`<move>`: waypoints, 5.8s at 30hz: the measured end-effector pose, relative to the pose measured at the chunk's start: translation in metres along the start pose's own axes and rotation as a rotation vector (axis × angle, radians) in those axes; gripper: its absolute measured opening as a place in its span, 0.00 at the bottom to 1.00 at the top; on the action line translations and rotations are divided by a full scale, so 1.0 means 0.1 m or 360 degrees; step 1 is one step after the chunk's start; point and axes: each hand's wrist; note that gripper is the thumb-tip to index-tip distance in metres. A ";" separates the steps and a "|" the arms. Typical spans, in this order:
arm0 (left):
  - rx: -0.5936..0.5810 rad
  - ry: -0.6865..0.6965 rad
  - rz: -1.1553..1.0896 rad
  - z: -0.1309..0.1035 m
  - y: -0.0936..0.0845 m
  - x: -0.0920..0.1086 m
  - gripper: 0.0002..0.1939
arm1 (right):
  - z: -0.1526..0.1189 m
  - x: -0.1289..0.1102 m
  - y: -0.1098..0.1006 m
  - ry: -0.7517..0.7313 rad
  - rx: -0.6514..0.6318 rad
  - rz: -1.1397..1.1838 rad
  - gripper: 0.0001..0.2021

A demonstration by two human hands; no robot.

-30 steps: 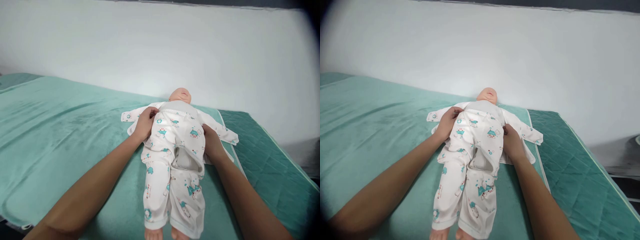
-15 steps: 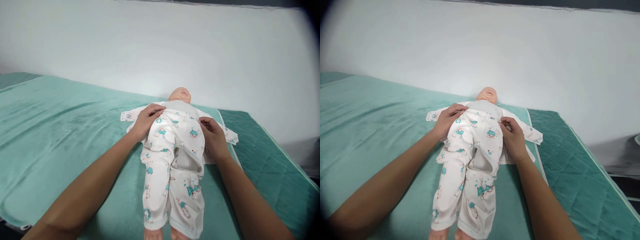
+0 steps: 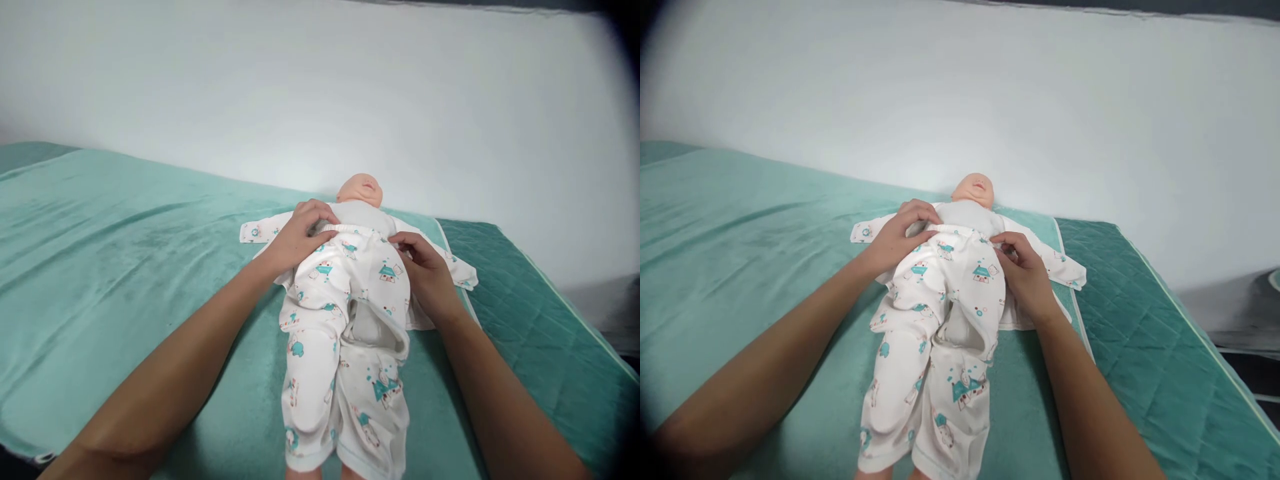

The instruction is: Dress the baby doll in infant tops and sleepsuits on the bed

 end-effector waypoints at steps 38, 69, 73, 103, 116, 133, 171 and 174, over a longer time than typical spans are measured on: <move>0.0111 -0.0191 0.0204 0.39 0.32 -0.09 0.05 | 0.10 -0.10 -0.03 0.0173 -0.0265 -0.0044 0.14; 0.0152 -0.0328 0.0263 0.42 0.26 -0.24 0.08 | 0.50 0.22 0.03 0.0061 0.0380 -0.0535 0.13; -0.0070 -0.0407 0.0036 0.40 0.16 -0.24 0.11 | 0.59 0.32 -0.01 0.0195 0.0328 -0.0383 0.14; 0.0208 -0.0065 0.0478 0.41 0.30 -0.47 0.12 | 0.57 0.27 0.00 -0.0176 0.0135 -0.0473 0.11; 0.0413 -0.0234 0.0402 -0.03 0.18 -0.18 0.12 | -0.02 -0.25 0.23 -0.0403 0.0173 -0.0257 0.12; 0.0386 -0.0928 0.0229 -0.94 -0.07 0.30 0.14 | -0.57 -0.16 0.22 -0.0455 -0.0330 -0.0437 0.27; 0.0270 -0.0318 0.0483 -0.93 -0.01 0.37 0.10 | -0.53 -0.49 0.62 -0.0532 -0.0136 -0.0772 0.08; 0.0349 -0.0269 0.0449 -0.94 -0.03 0.37 0.11 | -0.60 -0.46 0.53 -0.0529 -0.0198 -0.0707 0.10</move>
Point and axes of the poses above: each hand's wrist, its own z-axis towards the middle knuckle, its own y-axis out of the palm, x = y × z, and after that the axes turned 9 degrees about z, right-handed
